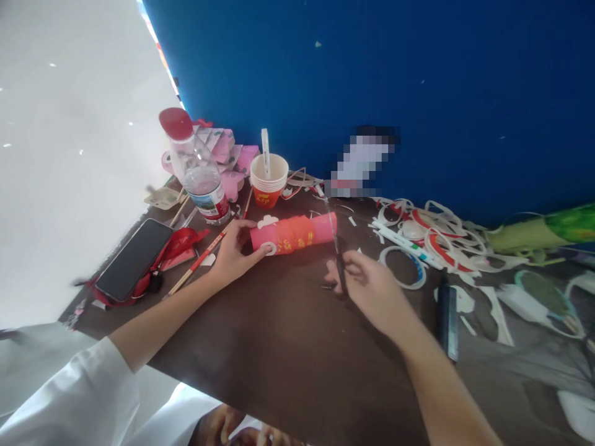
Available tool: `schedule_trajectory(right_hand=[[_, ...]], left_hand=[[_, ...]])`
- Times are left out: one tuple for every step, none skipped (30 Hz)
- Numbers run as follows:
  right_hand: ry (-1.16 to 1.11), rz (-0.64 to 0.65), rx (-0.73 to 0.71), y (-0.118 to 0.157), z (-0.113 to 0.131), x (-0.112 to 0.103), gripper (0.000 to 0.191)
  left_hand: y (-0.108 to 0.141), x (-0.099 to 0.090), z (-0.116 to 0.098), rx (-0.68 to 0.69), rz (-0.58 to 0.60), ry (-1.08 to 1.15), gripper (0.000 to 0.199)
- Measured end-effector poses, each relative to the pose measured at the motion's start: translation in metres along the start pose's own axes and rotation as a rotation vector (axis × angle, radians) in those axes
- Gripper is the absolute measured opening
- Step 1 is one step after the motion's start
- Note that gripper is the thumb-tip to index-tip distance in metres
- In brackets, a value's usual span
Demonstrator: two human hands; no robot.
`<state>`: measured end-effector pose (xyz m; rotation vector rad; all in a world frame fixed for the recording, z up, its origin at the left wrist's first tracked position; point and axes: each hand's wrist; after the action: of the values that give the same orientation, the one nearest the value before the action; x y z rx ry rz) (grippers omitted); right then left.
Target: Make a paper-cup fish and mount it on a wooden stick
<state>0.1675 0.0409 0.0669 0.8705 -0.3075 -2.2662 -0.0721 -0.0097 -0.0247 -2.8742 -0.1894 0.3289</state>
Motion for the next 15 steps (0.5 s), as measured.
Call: schedule_trajectory(right_hand=[[-0.171,0.001,0.022,0.001,-0.002,0.011,0.050],[-0.306,-0.018,0.032,0.001,-0.002,0.023,0.053],[-0.419,-0.040,0.022,0.000,-0.003,0.034,0.055],[-0.510,-0.042,-0.002,-0.001,-0.003,0.044,0.057],[-0.578,-0.043,-0.021,-0.003,-0.004,0.053,0.059],[-0.634,-0.050,-0.046,-0.005,-0.005,0.060,0.059],[-0.683,-0.078,-0.076,-0.008,-0.006,0.065,0.059],[-0.718,-0.113,-0.105,-0.010,-0.008,0.069,0.060],[-0.738,-0.155,-0.126,-0.013,-0.010,0.071,0.062],[-0.742,-0.199,-0.139,-0.016,-0.013,0.073,0.065],[-0.729,-0.241,-0.144,-0.019,-0.016,0.074,0.068],[-0.702,-0.280,-0.144,-0.021,-0.019,0.074,0.071],[-0.672,-0.317,-0.144,-0.023,-0.023,0.074,0.073],[-0.646,-0.345,-0.143,-0.024,-0.026,0.073,0.076],[-0.631,-0.360,-0.146,-0.025,-0.029,0.071,0.076]], left_hand=[[0.002,0.002,-0.003,0.032,-0.027,-0.067,0.042],[0.004,0.005,-0.006,0.074,-0.032,-0.132,0.042],[0.006,0.008,-0.010,0.120,-0.010,-0.190,0.042],[0.009,0.011,-0.014,0.159,0.040,-0.235,0.042],[0.012,0.015,-0.018,0.184,0.087,-0.256,0.043],[0.016,0.019,-0.021,0.188,0.131,-0.251,0.043],[0.019,0.023,-0.025,0.165,0.161,-0.225,0.041],[0.023,0.027,-0.027,0.127,0.189,-0.185,0.039],[0.027,0.031,-0.029,0.092,0.229,-0.136,0.037],[0.031,0.035,-0.031,0.069,0.262,-0.093,0.035],[0.034,0.038,-0.032,0.060,0.302,-0.067,0.033],[0.037,0.040,-0.032,0.059,0.338,-0.040,0.031],[0.039,0.042,-0.032,0.068,0.373,-0.017,0.029],[0.040,0.043,-0.032,0.081,0.406,-0.001,0.026],[0.039,0.042,-0.032,0.094,0.433,0.012,0.025]])
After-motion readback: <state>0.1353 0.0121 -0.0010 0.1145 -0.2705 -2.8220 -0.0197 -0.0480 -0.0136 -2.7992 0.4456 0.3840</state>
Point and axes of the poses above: each hand's wrist, its own y-axis away from the middle knuckle, its own x-axis out of the palm, z = x × y, and after that the axes turned 14 degrees about z, right-handed
